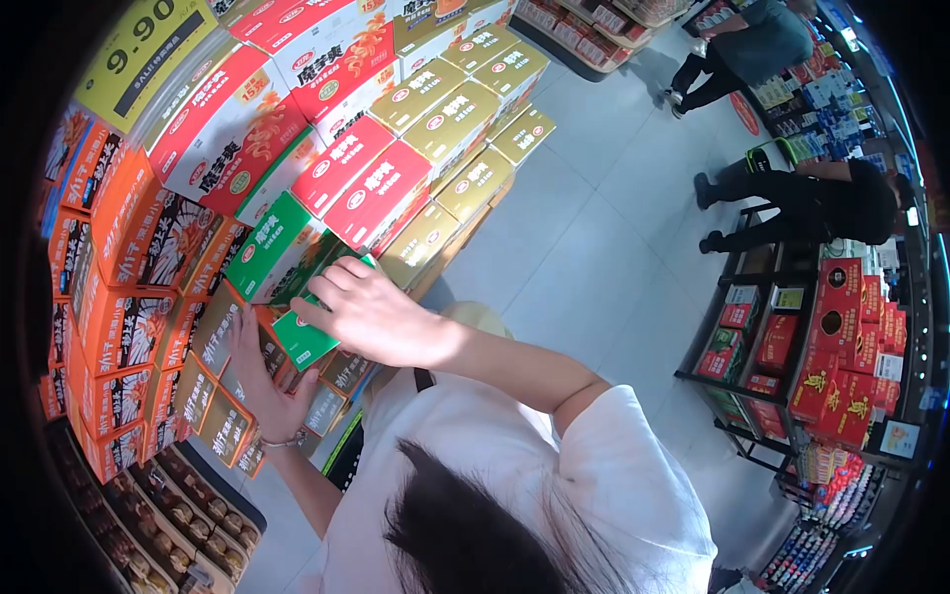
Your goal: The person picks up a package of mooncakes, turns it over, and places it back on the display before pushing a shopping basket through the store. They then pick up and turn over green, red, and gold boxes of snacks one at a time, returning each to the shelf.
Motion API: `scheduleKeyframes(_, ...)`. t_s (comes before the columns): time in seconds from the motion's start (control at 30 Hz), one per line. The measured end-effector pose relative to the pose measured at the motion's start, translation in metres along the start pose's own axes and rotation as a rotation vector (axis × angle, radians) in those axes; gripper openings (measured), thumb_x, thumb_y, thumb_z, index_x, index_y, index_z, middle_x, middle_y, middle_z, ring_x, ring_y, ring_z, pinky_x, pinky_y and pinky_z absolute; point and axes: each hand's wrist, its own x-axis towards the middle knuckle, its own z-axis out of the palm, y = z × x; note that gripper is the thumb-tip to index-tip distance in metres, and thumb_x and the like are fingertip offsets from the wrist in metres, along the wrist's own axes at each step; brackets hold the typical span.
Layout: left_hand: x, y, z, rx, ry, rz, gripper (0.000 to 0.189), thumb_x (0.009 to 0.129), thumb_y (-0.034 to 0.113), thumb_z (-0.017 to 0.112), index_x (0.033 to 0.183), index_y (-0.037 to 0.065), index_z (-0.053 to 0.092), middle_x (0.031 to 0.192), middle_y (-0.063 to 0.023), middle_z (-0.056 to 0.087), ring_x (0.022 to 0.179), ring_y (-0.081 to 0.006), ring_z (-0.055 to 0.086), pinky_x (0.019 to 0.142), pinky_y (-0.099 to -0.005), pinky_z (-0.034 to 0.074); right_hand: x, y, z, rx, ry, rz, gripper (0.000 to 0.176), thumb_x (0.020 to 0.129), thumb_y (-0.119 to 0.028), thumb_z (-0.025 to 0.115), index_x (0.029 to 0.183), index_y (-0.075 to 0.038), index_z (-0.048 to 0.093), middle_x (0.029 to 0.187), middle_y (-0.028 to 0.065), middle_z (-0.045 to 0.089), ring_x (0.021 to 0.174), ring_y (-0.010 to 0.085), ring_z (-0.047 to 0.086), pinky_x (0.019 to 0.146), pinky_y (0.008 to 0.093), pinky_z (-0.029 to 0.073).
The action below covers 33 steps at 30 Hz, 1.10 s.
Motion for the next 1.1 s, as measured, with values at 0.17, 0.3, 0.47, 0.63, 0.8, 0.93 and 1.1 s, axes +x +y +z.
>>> scheduleKeyframes(0.17,-0.003,-0.003,0.002,0.025,-0.010,-0.006,0.087,0.073,0.033,0.079,0.144,0.000,0.041,0.149,-0.0187,0.042,0.142,-0.0408,0.032,0.115,-0.0554,0.024,0.008,0.003,0.011,0.026,-0.001,-0.047,0.054,0.066,-0.014,0.073,0.118,-0.005,0.062,0.101,0.0096,0.058,0.103,0.0271,0.055,0.093,0.0393,0.044)
scheduleKeyframes(0.3,-0.005,-0.007,0.006,0.113,-0.032,-0.015,0.081,0.073,0.027,0.080,0.141,0.000,0.045,0.149,-0.0168,0.043,0.141,-0.0393,0.034,0.115,-0.0535,0.027,0.017,0.010,0.012,0.014,0.028,-0.124,0.044,0.073,-0.012,0.064,0.116,-0.003,0.062,0.098,0.0128,0.057,0.099,0.0296,0.057,0.095,0.0419,0.044)
scheduleKeyframes(0.47,-0.002,-0.002,0.007,0.108,-0.009,-0.072,0.078,0.074,0.023,0.080,0.140,0.001,0.046,0.148,-0.0155,0.045,0.140,-0.0381,0.035,0.115,-0.0514,0.028,0.027,0.023,0.021,0.027,0.039,-0.221,0.038,0.076,-0.010,0.060,0.114,-0.002,0.061,0.096,0.0139,0.056,0.098,0.0315,0.058,0.101,0.0441,0.043)
scheduleKeyframes(0.63,-0.001,-0.002,0.009,0.132,-0.004,-0.109,0.074,0.076,0.022,0.079,0.140,0.002,0.047,0.147,-0.0155,0.046,0.140,-0.0380,0.036,0.114,-0.0504,0.030,0.037,0.026,0.026,0.043,0.084,-0.267,0.029,0.081,-0.011,0.056,0.108,-0.001,0.060,0.101,0.0147,0.057,0.105,0.0323,0.058,0.104,0.0440,0.042)
scheduleKeyframes(0.8,0.000,-0.005,0.017,0.217,0.028,-0.120,0.071,0.079,0.023,0.078,0.141,0.005,0.047,0.146,-0.0162,0.045,0.139,-0.0386,0.037,0.111,-0.0496,0.034,0.043,0.026,0.028,0.075,0.115,-0.255,0.026,0.081,-0.011,0.056,0.105,0.000,0.058,0.115,0.0164,0.057,0.116,0.0327,0.055,0.102,0.0433,0.043)
scheduleKeyframes(0.93,0.001,-0.006,0.015,0.236,0.072,-0.102,0.067,0.077,0.022,0.078,0.137,0.008,0.052,0.146,-0.0168,0.045,0.137,-0.0387,0.038,0.110,-0.0513,0.034,0.046,0.027,0.035,-0.041,0.085,-0.236,0.039,0.079,-0.010,0.058,0.118,-0.001,0.060,0.119,0.0162,0.056,0.119,0.0331,0.054,0.102,0.0429,0.044)
scheduleKeyframes(1.1,0.000,-0.008,0.017,0.292,0.084,-0.120,0.064,0.076,0.023,0.079,0.133,0.009,0.056,0.145,-0.0161,0.046,0.136,-0.0380,0.040,0.111,-0.0510,0.034,0.043,0.023,0.031,-0.046,0.034,-0.186,0.048,0.077,-0.008,0.061,0.125,-0.005,0.060,0.123,0.0164,0.056,0.122,0.0337,0.053,0.104,0.0433,0.044)
